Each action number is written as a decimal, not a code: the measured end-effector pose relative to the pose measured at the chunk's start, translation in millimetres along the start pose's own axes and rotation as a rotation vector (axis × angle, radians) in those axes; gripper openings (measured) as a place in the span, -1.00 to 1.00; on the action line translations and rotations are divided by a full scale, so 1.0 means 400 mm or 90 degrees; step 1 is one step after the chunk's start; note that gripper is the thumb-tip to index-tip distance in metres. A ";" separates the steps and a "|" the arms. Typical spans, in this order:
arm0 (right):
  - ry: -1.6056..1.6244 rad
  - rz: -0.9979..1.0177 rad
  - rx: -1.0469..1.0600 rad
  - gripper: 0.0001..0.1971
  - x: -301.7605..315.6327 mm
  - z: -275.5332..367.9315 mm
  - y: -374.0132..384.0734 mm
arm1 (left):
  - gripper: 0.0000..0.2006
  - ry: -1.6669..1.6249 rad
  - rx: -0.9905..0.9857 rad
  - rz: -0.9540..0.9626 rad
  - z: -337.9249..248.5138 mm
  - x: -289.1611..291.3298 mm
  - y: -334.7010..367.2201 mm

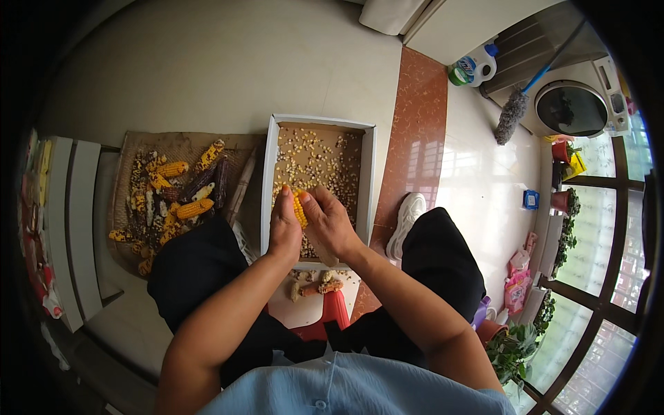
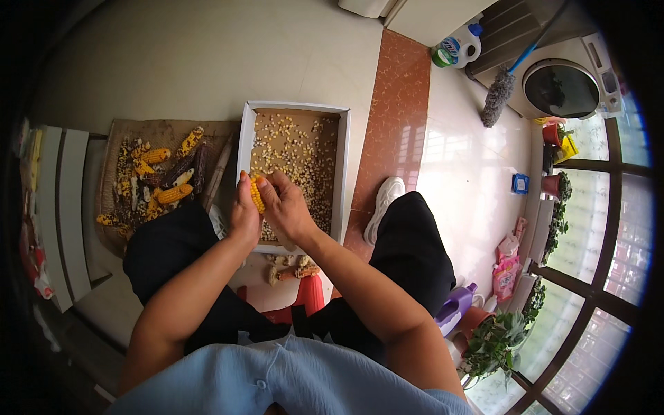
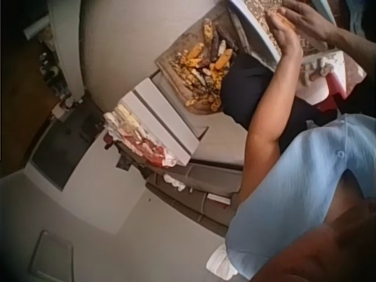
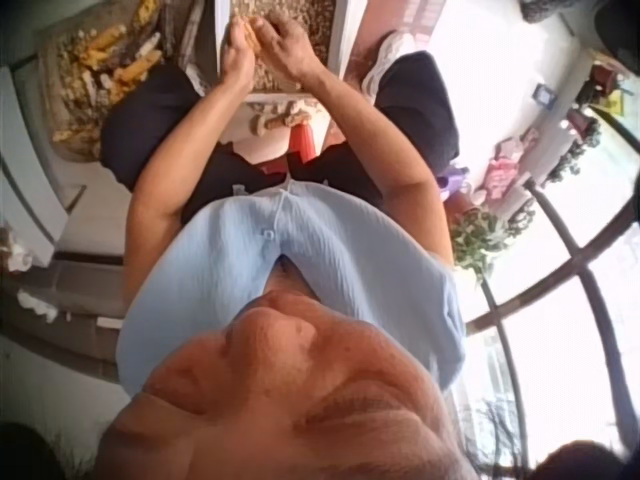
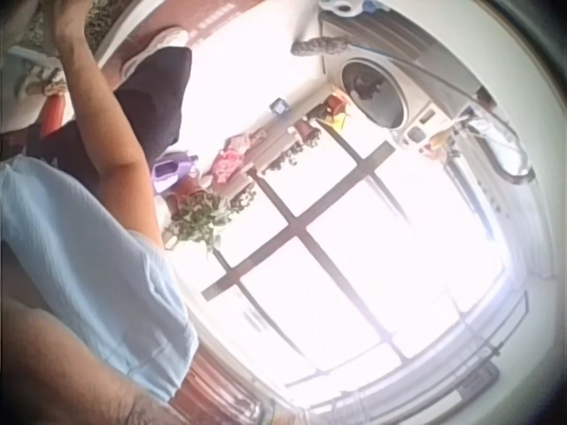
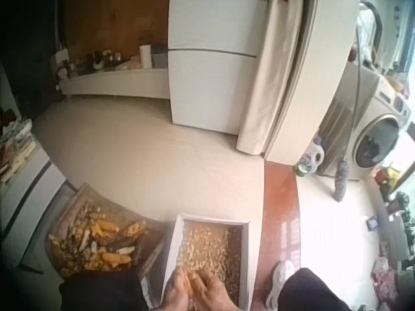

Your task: The person sits on a low stool and removes kernels from a corn cob by hand, dropping them into a white box. The person rotates the cob and continues shucking until the cob is mostly bare.

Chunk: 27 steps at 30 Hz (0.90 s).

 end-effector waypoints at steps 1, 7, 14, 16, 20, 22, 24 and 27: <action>0.027 0.005 0.001 -0.69 -0.003 -0.001 0.001 | -0.41 -0.010 0.007 0.000 0.003 0.011 0.010; 0.051 -0.003 -0.056 -0.66 0.003 -0.008 0.004 | -0.43 0.060 -0.040 0.013 -0.007 0.020 0.014; -0.017 0.000 -0.069 -0.58 0.004 -0.036 0.009 | -0.41 0.284 -0.029 -0.016 -0.046 -0.020 -0.034; -0.024 0.002 -0.082 -0.58 0.000 -0.036 0.011 | -0.50 0.316 -0.101 -0.043 -0.056 -0.029 -0.050; -0.068 -0.026 -0.049 -0.59 0.000 -0.040 0.009 | -0.49 0.294 -0.132 -0.060 -0.052 -0.038 -0.054; -0.063 -0.043 -0.014 -0.62 -0.013 -0.034 0.006 | -0.46 0.151 -0.067 -0.045 -0.006 0.016 -0.011; -0.065 -0.070 0.035 -0.64 -0.017 -0.014 -0.006 | -0.45 0.065 -0.033 -0.043 0.016 0.039 0.010; 0.043 -0.041 -0.011 -0.69 -0.012 -0.046 -0.003 | -0.44 0.085 -0.037 -0.065 0.000 0.013 -0.003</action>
Point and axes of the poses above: each hand's wrist, its own y-axis towards the middle knuckle, its own x-axis out of the back of the hand, z = x × y, the point moved 4 cm from there along y, towards the middle knuckle, and after that the axes turned 6 degrees about x, right-handed, at the moved point
